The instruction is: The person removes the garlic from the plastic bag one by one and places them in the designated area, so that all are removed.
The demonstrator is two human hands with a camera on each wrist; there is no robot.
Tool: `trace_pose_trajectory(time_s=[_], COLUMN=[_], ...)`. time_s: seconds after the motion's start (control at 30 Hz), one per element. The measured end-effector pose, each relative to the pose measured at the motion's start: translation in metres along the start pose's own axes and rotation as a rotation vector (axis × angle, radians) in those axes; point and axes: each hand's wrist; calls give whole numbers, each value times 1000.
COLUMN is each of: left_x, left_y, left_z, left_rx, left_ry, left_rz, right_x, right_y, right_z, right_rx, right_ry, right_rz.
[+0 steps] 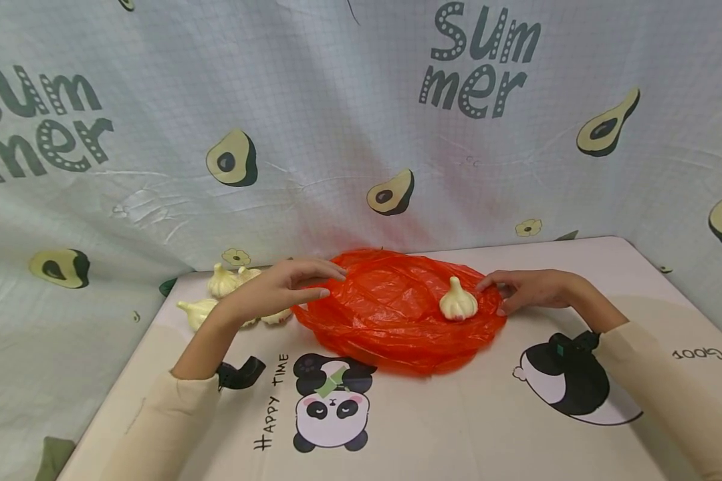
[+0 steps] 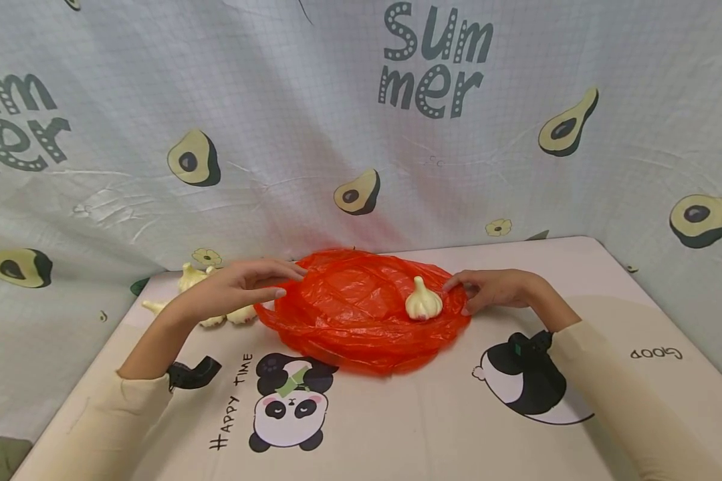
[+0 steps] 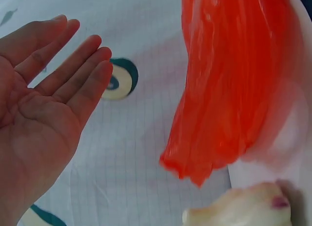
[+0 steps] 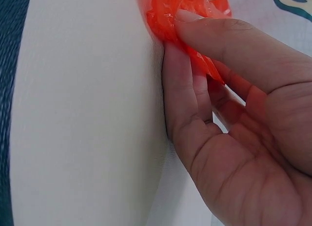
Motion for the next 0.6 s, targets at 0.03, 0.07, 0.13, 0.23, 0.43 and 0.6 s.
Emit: trace_pose_trajectory(time_s=[0.03,0.07,0.13,0.23,0.43,0.6], left_x=[-3,-6,-13,-22,-40,-51], left_y=[2,4,8,12,21,29], left_z=[2,4,8,16,31,43], left_rx=[-6,-15,-34,-85,-95,-80], left_ry=[-5,-6,-9,-10,9,39], left_rz=[6,8,18,30,8,-3], right_x=[0,0,0,0,2,0], right_y=[0,1,2,2,2,1], right_z=[0,0,1,1,0,0], right_rx=[-1,-4,-4,-1,6,4], right_ry=[-1,-2,-7,-6,0,-2], right_rz=[8,17,26,20,6,13])
Point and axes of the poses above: each hand's wrist, its own z-axis towards the middle knuckle, its own x-axis out of the back of the hand, y = z × x, and after that the axes turned 12 degrees about z, right-handed
